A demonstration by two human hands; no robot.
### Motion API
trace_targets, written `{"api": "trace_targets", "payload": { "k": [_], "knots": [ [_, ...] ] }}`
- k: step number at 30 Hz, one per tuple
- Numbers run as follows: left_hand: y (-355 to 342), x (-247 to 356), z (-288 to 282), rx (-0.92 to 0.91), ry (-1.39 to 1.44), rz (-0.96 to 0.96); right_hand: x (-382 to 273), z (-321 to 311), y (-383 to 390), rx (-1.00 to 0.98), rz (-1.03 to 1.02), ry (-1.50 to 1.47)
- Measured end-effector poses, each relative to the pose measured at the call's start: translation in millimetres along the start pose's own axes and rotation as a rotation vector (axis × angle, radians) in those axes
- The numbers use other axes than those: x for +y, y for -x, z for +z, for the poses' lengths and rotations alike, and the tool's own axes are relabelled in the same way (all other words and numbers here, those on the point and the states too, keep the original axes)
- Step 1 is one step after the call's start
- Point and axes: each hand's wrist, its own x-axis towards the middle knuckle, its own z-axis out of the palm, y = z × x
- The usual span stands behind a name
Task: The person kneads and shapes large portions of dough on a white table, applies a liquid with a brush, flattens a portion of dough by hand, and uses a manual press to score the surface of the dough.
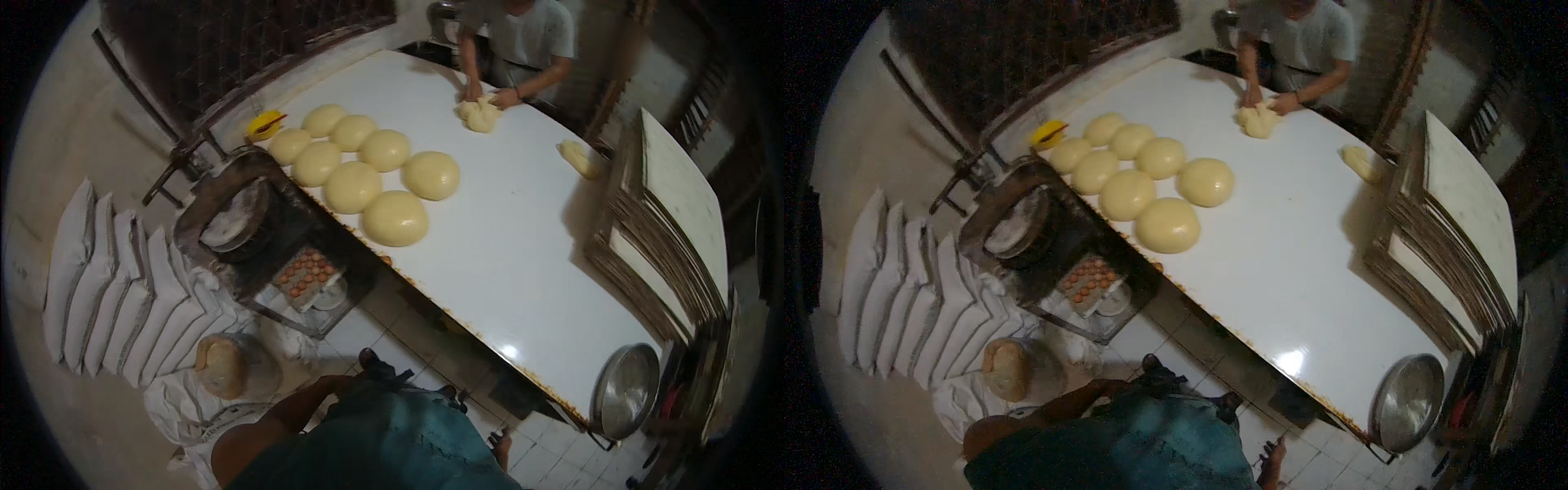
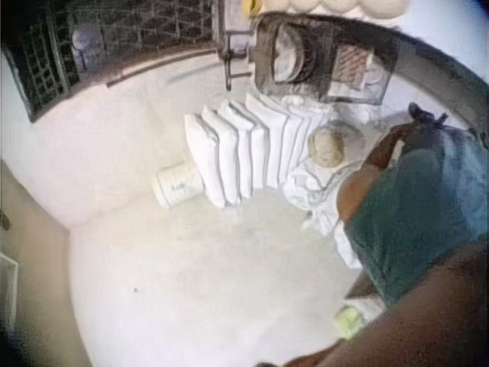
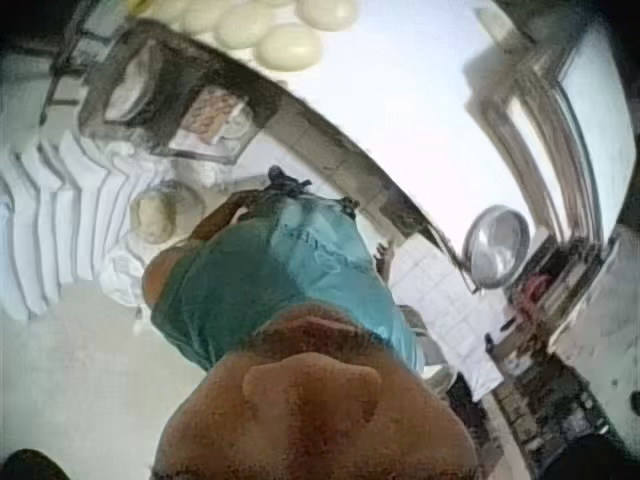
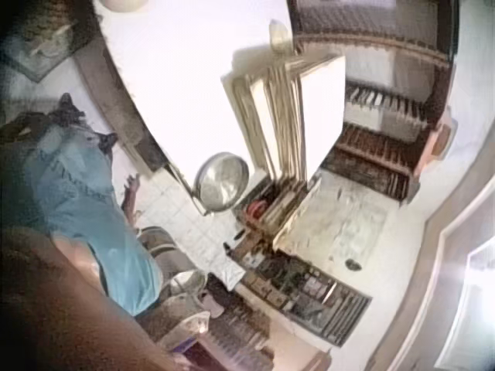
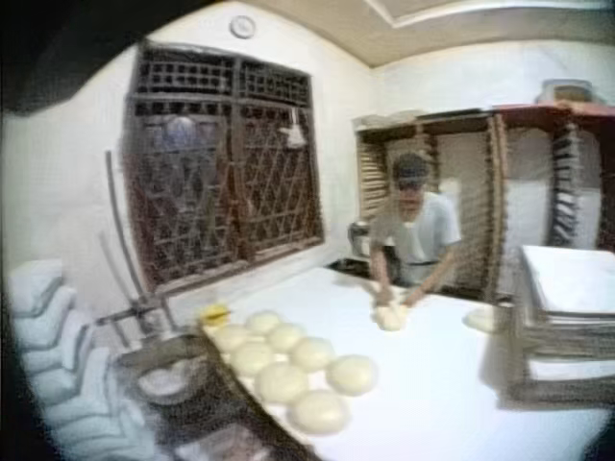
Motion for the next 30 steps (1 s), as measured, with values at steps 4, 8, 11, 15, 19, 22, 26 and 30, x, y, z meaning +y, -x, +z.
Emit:
{"api": "trace_targets", "payload": {
  "k": [4, 8, 11, 15, 19, 22, 26, 30],
  "knots": [
    [26.6, -35.2, -57.7, 0.166, 0.169, 0.263, -33.3, 156.0, 19.9, -0.265, -0.123, 0.772],
    [73.5, -35.6, -118.0, 0.571, 0.291, 0.647, -218.1, 289.7, 164.2, -0.594, -0.563, 1.082],
    [114.8, -12.4, -166.9, 0.595, 0.481, 0.711, -307.5, 389.4, 237.2, -1.018, -0.775, 0.825],
    [163.5, 15.8, -263.7, 0.806, 0.562, 1.165, -384.5, 567.6, 293.3, -1.3, -0.95, 0.851],
    [261.0, 63.4, -388.8, 1.076, 0.661, 1.345, -419.2, 777.7, 307.6, -1.179, -1.513, 0.961],
    [304.4, 92.0, -497.7, 1.325, 0.768, 1.252, -404.0, 929.2, 302.8, -1.046, -1.862, 1.269],
    [294.9, 98.2, -649.2, 1.557, 0.938, 1.015, -382.3, 1060.8, 339.7, -0.943, -2.191, 1.9],
    [243.7, 81.6, -744.6, 1.486, 1.159, 0.523, -395.3, 1102.0, 324.8, -0.916, -2.09, 1.808]
  ]
}}
